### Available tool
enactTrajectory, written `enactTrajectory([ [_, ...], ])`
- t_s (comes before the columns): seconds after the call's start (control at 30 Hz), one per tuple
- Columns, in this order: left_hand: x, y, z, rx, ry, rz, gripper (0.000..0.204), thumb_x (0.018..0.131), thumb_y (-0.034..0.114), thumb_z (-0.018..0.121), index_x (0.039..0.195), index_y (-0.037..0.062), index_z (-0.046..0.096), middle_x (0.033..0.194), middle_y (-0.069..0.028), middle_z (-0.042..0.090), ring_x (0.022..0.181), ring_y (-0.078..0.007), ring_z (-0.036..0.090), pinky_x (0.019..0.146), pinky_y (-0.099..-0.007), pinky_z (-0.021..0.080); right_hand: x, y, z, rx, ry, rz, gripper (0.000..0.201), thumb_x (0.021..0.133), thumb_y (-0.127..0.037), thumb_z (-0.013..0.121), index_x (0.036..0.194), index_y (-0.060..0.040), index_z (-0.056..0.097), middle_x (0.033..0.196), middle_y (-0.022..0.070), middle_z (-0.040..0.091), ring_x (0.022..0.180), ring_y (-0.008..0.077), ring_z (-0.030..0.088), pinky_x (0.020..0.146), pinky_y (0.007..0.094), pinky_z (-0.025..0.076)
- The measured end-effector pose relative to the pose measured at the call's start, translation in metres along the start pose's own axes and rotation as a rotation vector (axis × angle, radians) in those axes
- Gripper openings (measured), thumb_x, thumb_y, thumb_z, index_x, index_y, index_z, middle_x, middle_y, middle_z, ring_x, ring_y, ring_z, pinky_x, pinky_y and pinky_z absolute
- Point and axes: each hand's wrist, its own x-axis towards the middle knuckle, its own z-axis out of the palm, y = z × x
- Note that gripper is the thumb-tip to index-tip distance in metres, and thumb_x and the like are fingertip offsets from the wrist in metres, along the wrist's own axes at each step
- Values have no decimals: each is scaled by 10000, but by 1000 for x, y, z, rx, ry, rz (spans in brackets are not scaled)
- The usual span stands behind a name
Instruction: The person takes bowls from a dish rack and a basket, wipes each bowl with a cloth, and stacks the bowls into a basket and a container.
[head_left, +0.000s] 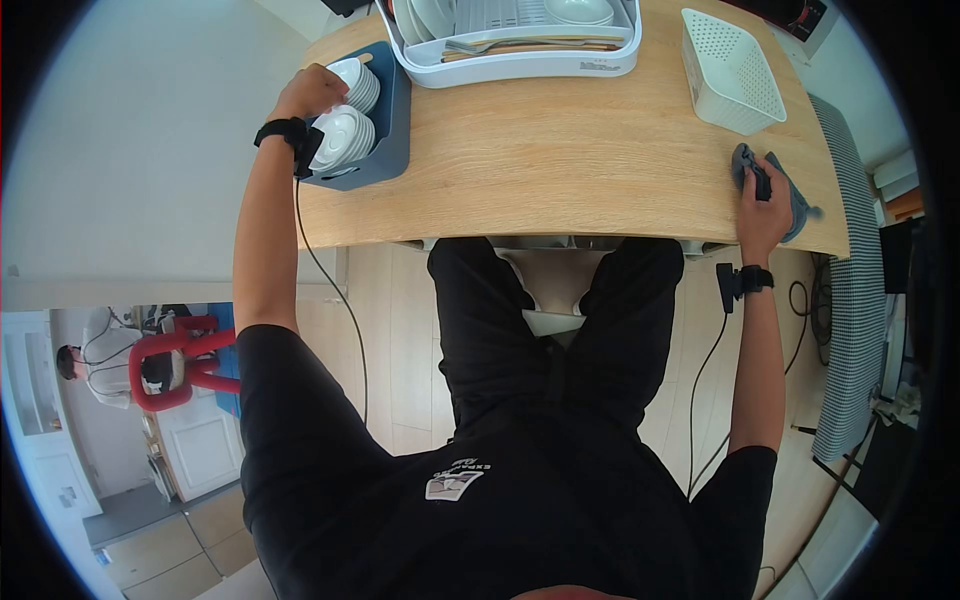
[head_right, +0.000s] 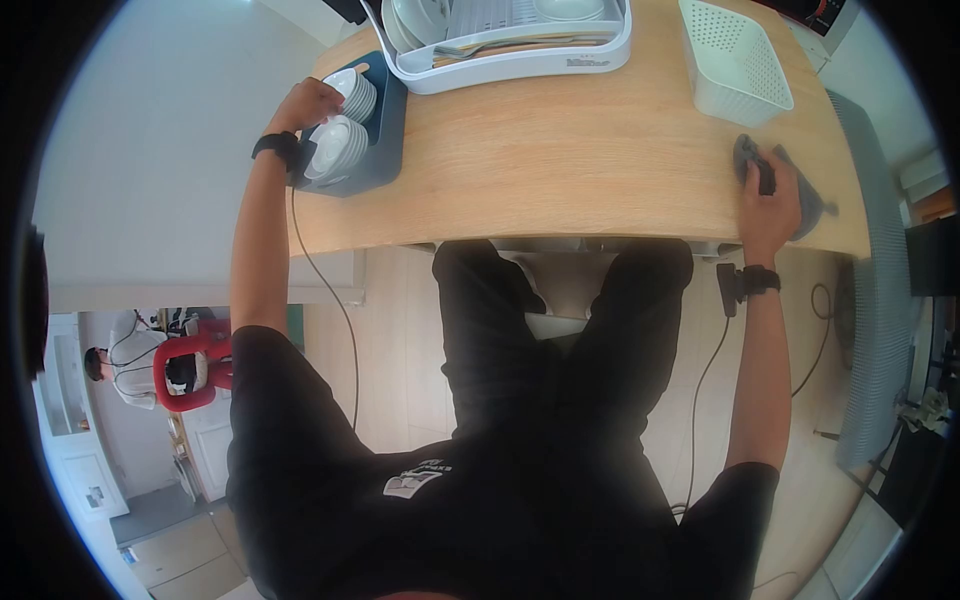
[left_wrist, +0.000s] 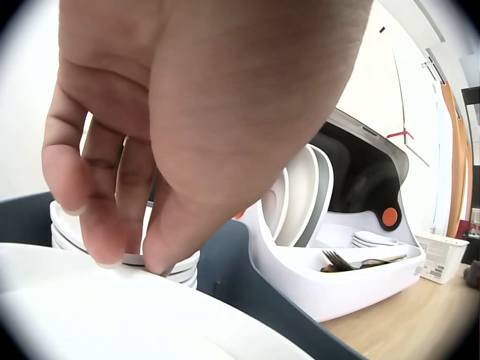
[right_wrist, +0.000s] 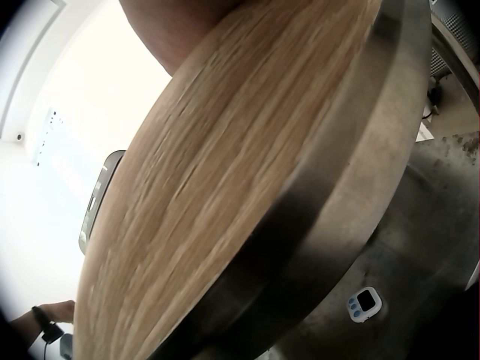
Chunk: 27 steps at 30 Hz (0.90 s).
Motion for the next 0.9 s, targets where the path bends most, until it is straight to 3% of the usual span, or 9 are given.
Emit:
enactTrajectory([
  [0.27, -13, 18, -2, -23, 34, -4, 210, 786, 148, 766, 973, 55, 787, 876, -101, 764, 684, -187, 720, 683, -306, 579, 1, -10, -5, -25, -36, 32, 242, 894, -102, 743, 1130, -52, 713, 1121, 104, 721, 1044, 270, 687, 920, 345, 519],
  [0.33, -15, 21, -2, 12, 50, -46, 250, 792, 205, 783, 996, 61, 785, 912, -115, 764, 758, -212, 730, 730, -322, 577, 0, -8, -3, -3, -28, 46, 236, 887, -92, 746, 1116, -48, 712, 1119, 102, 721, 1039, 270, 688, 917, 341, 518],
  [0.37, -15, 21, -1, 164, 113, -8, 310, 803, 280, 792, 1037, 77, 778, 910, -117, 758, 847, -247, 726, 782, -341, 568, 0, -6, -2, 11, -16, 38, 229, 879, -102, 739, 1105, -73, 715, 1106, 90, 715, 1028, 273, 683, 902, 350, 519],
  [0.4, -12, 24, 0, 157, 116, 0, 310, 803, 280, 792, 1037, 77, 778, 910, -117, 758, 847, -247, 726, 782, -341, 568, 0, -5, -1, 27, -2, 31, 222, 872, -112, 732, 1093, -98, 717, 1093, 78, 709, 1018, 277, 679, 888, 359, 520],
  [0.47, -21, 37, -2, 141, 298, 105, 359, 813, 338, 792, 1067, 86, 770, 857, -111, 736, 876, -274, 711, 797, -360, 559, 0, -7, -2, 23, 4, 32, 219, 868, -110, 733, 1087, -99, 718, 1094, 71, 711, 1022, 275, 680, 885, 355, 522],
  [0.5, -19, 41, 0, 108, 388, 183, 346, 836, 337, 775, 1072, 84, 763, 790, -103, 696, 800, -258, 689, 746, -364, 545, 1, -8, -2, 21, 0, 36, 217, 869, -107, 732, 1085, -100, 718, 1094, 69, 712, 1023, 274, 680, 884, 353, 522],
  [0.67, -18, 100, -4, -114, 389, 357, 302, 879, 326, 748, 1061, 85, 750, 785, -86, 678, 700, -208, 625, 690, -342, 514, 2, -10, -4, 29, -4, 39, 214, 865, -96, 731, 1079, -96, 716, 1093, 65, 714, 1018, 274, 682, 881, 351, 523],
  [0.73, -15, 127, 4, -189, 384, 571, 318, 893, 337, 741, 1076, 77, 742, 808, -91, 693, 712, -203, 635, 701, -340, 517, 1, -10, -4, 35, 4, 29, 214, 859, -89, 734, 1073, -92, 715, 1084, 66, 714, 1008, 273, 682, 878, 354, 524],
  [0.9, -1, 195, 30, -146, 300, 621, 349, 896, 347, 735, 1147, 105, 727, 966, -81, 732, 827, -251, 673, 768, -366, 538, 2, -10, -4, 45, 4, 15, 215, 850, -84, 740, 1062, -89, 714, 1066, 74, 714, 997, 276, 683, 872, 357, 526],
])
